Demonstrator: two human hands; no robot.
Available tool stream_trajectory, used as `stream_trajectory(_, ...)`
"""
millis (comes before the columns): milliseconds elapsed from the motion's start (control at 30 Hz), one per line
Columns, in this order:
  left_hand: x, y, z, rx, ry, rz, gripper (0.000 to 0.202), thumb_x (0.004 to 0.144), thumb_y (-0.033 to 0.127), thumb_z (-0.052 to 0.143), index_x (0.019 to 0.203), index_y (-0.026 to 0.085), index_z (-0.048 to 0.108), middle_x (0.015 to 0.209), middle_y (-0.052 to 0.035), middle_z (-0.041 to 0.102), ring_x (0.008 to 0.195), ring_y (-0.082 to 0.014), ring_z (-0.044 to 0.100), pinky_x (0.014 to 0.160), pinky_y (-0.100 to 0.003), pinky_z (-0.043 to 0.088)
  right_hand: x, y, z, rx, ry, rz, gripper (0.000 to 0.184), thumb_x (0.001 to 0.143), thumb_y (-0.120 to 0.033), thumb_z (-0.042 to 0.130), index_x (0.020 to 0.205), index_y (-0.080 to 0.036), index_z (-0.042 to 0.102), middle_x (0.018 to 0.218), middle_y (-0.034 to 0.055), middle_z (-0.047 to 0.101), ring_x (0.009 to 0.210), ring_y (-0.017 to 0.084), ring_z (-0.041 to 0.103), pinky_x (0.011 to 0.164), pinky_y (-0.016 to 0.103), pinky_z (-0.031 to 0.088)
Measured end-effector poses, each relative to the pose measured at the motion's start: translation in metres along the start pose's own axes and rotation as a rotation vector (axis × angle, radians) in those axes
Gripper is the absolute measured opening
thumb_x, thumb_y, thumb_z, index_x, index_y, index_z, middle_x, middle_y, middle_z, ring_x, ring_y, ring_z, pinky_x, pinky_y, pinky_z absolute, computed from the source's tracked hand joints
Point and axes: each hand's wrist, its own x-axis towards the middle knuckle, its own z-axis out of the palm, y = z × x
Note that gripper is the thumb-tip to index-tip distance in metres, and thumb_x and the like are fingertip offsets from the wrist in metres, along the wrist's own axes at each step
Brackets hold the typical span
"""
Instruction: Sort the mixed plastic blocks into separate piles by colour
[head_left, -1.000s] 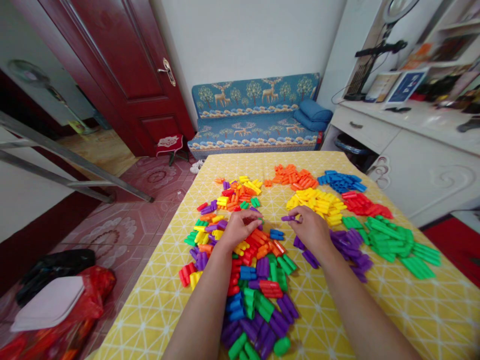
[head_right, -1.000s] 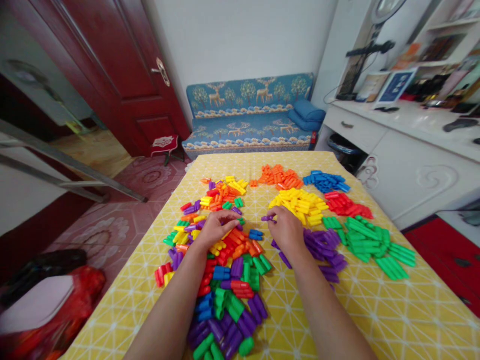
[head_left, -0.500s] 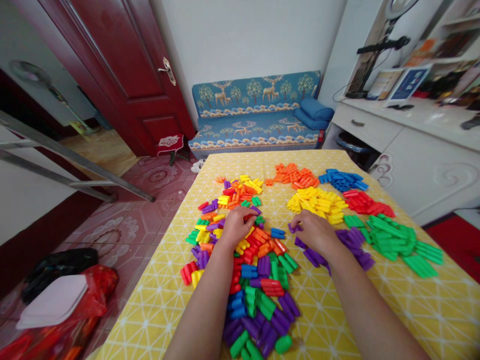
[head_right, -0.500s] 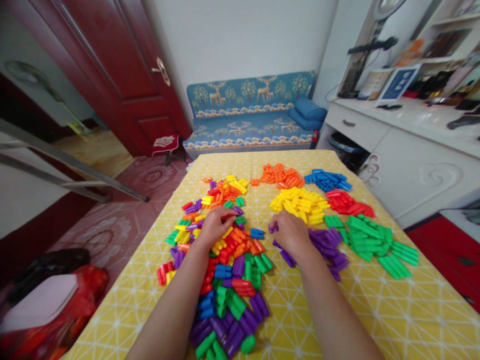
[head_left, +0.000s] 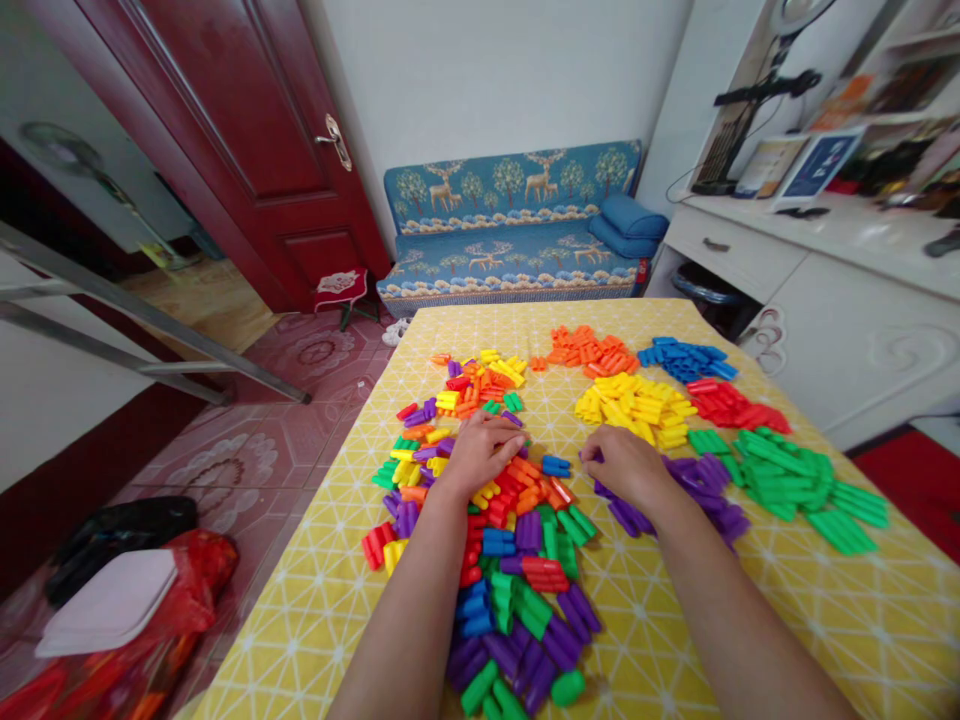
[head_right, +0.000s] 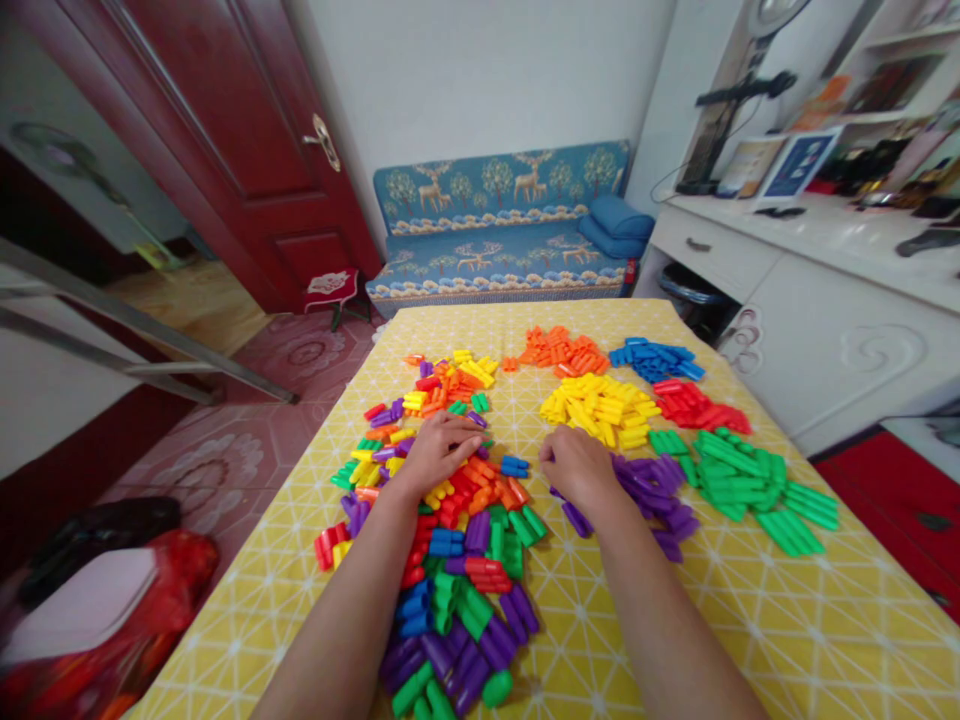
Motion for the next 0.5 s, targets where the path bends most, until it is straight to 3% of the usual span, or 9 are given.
stream_trajectory(133,0.0,0.0,0.001,0.028,-0.005,-0.021,0.029,0.095,0.034,0.049,0.089,0.025,0.076,0.105,0.0011,0.073,0.104,-0.0215,0.057,0.097,-0.039,0.041,-0.003,-0.002,-0.007,-0.028,0.003,0.013,0.011,0.073,-0.018,0.062,0.074,-0.022,0.072,0.087,0.0041,0.07,0.088,0.018,0.062,0.068,0.024,0.037)
stream_trajectory(267,0.001,0.002,-0.001,0.045,0.003,-0.045,0.032,0.095,0.036,0.047,0.087,0.023,0.075,0.101,-0.0013,0.074,0.099,-0.0212,0.058,0.094,-0.039,0.042,-0.014,-0.01,-0.019,0.042,-0.033,-0.078,0.016,0.07,-0.015,0.063,0.08,-0.023,0.071,0.09,0.001,0.069,0.086,0.015,0.061,0.068,0.022,0.037)
stream_trajectory(500,0.001,0.004,-0.003,0.099,0.031,-0.067,0.031,0.092,0.037,0.052,0.075,0.021,0.071,0.088,-0.0054,0.071,0.091,-0.021,0.059,0.088,-0.037,0.043,-0.034,-0.032,-0.026,0.053,-0.316,-0.221,0.025,0.058,-0.021,0.075,0.082,-0.023,0.068,0.082,-0.001,0.068,0.076,0.015,0.061,0.06,0.022,0.033)
